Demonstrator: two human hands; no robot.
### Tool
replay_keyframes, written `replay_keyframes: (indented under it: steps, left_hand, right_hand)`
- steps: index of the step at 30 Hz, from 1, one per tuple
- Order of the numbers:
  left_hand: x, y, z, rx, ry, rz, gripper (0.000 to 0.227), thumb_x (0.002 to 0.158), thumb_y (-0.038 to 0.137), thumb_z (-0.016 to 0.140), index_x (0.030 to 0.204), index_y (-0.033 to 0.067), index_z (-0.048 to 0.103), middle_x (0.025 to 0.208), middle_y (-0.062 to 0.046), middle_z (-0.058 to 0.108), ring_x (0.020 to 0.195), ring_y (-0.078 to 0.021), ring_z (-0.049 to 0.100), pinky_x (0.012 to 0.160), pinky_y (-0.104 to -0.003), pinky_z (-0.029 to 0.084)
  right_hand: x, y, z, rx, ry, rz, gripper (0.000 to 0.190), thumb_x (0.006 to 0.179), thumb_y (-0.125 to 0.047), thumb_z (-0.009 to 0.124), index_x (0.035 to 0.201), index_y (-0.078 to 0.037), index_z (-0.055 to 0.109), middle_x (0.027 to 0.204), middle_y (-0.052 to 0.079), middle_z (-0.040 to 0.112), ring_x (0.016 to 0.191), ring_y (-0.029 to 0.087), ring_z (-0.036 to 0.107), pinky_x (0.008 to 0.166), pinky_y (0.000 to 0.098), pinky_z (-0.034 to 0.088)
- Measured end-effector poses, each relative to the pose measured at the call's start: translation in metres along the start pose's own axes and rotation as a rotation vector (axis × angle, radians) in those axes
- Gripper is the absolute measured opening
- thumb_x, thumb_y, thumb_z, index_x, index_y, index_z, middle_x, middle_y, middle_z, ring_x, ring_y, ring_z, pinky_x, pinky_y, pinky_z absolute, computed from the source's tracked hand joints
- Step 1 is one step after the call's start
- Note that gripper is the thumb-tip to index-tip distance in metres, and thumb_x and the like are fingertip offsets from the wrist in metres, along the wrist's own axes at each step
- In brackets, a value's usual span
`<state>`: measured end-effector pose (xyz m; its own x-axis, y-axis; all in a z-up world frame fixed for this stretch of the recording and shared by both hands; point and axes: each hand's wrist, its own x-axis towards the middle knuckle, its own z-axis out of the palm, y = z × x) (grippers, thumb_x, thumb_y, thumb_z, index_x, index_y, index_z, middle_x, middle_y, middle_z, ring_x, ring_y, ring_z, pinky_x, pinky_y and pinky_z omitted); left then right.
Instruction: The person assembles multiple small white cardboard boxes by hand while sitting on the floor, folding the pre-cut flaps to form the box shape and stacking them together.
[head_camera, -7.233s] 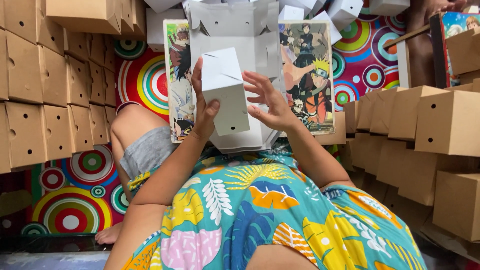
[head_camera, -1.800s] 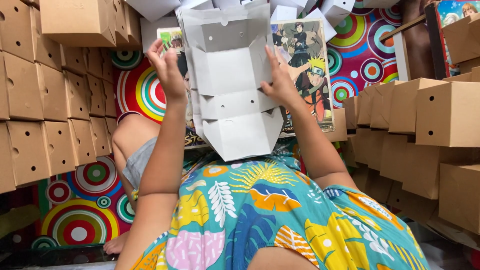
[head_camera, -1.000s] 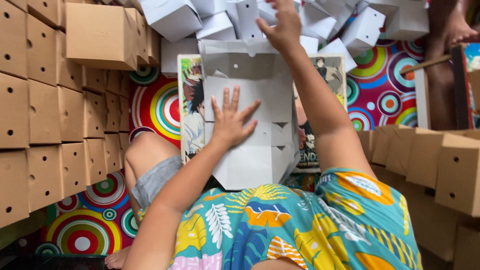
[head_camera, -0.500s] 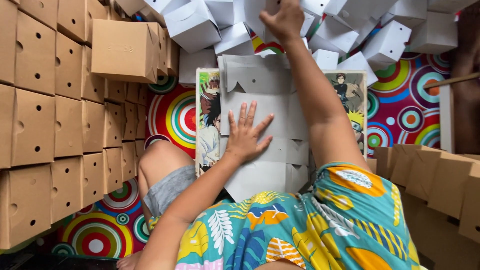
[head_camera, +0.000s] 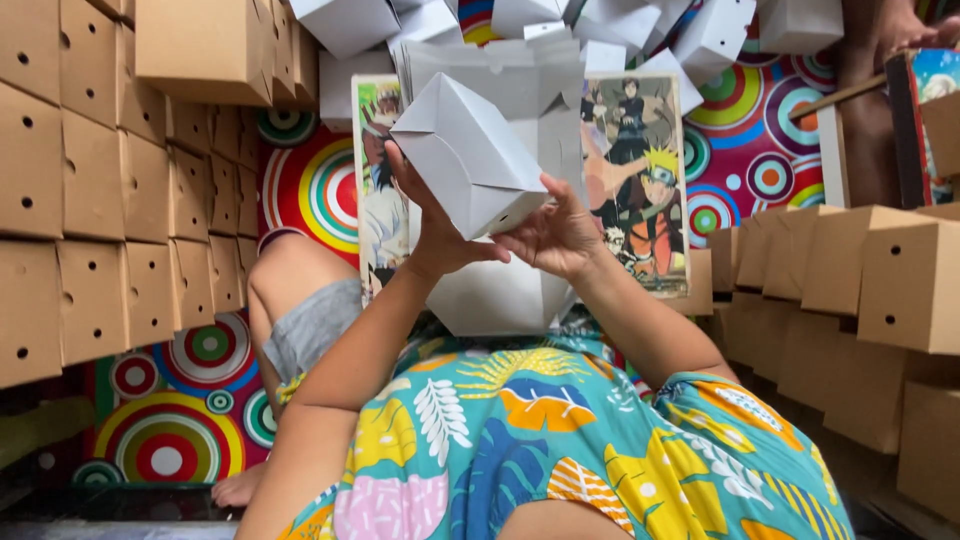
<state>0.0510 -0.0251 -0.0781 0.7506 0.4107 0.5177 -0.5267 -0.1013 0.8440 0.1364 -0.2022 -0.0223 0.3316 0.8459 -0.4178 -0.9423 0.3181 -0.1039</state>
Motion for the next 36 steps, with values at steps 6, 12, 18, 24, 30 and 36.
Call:
replay_keyframes:
  steps: [6, 12, 18, 24, 30, 36]
  left_hand:
    - [-0.004, 0.034, -0.002, -0.026, -0.086, -0.02, 0.132, 0.08, 0.058, 0.085, 0.163, 0.0287, -0.012, 0.169, -0.005, 0.01, 0.152, -0.0187, 0.022, 0.132, -0.045, 0.014]
    - [-0.006, 0.072, -0.002, 0.096, -0.407, 0.053, 0.125, 0.053, 0.046, 0.097, 0.154, 0.0258, 0.028, 0.157, -0.026, 0.017, 0.142, -0.0486, 0.027, 0.115, -0.065, 0.027]
    - [-0.014, 0.057, -0.008, -0.294, -0.274, -0.081, 0.114, 0.067, 0.051, 0.084, 0.153, 0.0209, 0.016, 0.146, -0.028, 0.023, 0.131, -0.0448, 0.032, 0.104, -0.062, 0.037]
    - [-0.067, 0.028, -0.026, -0.519, -0.196, -0.37, 0.085, 0.095, 0.043, 0.063, 0.159, 0.0236, 0.01, 0.144, -0.017, 0.037, 0.114, -0.0298, 0.046, 0.091, -0.054, 0.053]
    - [-0.011, 0.087, -0.008, -1.285, 0.054, -1.001, 0.073, 0.092, 0.053, 0.063, 0.15, 0.012, 0.048, 0.135, -0.014, 0.066, 0.116, -0.0334, 0.066, 0.096, -0.048, 0.054]
    - [-0.025, 0.073, 0.003, -1.092, -0.245, -0.796, 0.092, 0.09, 0.08, 0.041, 0.153, 0.0139, 0.048, 0.142, -0.01, 0.061, 0.129, -0.03, 0.057, 0.106, -0.043, 0.046]
  right_hand:
    - [-0.02, 0.027, -0.058, -0.833, -0.032, -0.327, 0.097, 0.083, -0.064, 0.079, 0.147, -0.015, 0.026, 0.139, 0.027, 0.043, 0.127, 0.045, 0.057, 0.105, 0.0591, 0.05]
    - [-0.055, 0.002, -0.004, -1.193, -0.326, -0.743, 0.096, 0.079, -0.048, 0.085, 0.149, -0.016, 0.027, 0.164, 0.024, 0.03, 0.154, 0.042, 0.029, 0.118, 0.0722, 0.023]
    - [-0.078, 0.008, 0.034, -1.563, -0.351, -0.715, 0.102, 0.077, -0.055, 0.087, 0.156, -0.018, 0.035, 0.172, 0.016, 0.017, 0.156, 0.041, 0.023, 0.116, 0.0688, 0.028]
    - [-0.059, 0.012, 0.014, -1.522, -0.189, -0.789, 0.094, 0.081, -0.042, 0.09, 0.154, -0.017, 0.038, 0.161, 0.017, 0.035, 0.145, 0.037, 0.042, 0.111, 0.0633, 0.038]
    - [-0.065, 0.0, 0.019, -1.783, -0.502, -0.882, 0.113, 0.075, -0.07, 0.079, 0.164, -0.027, 0.024, 0.176, 0.016, -0.002, 0.168, 0.038, -0.001, 0.138, 0.0688, 0.015]
    - [-0.052, 0.008, 0.014, -1.688, -0.32, -0.718, 0.086, 0.089, -0.052, 0.07, 0.154, -0.025, 0.02, 0.161, 0.021, 0.033, 0.143, 0.036, 0.045, 0.106, 0.0468, 0.055]
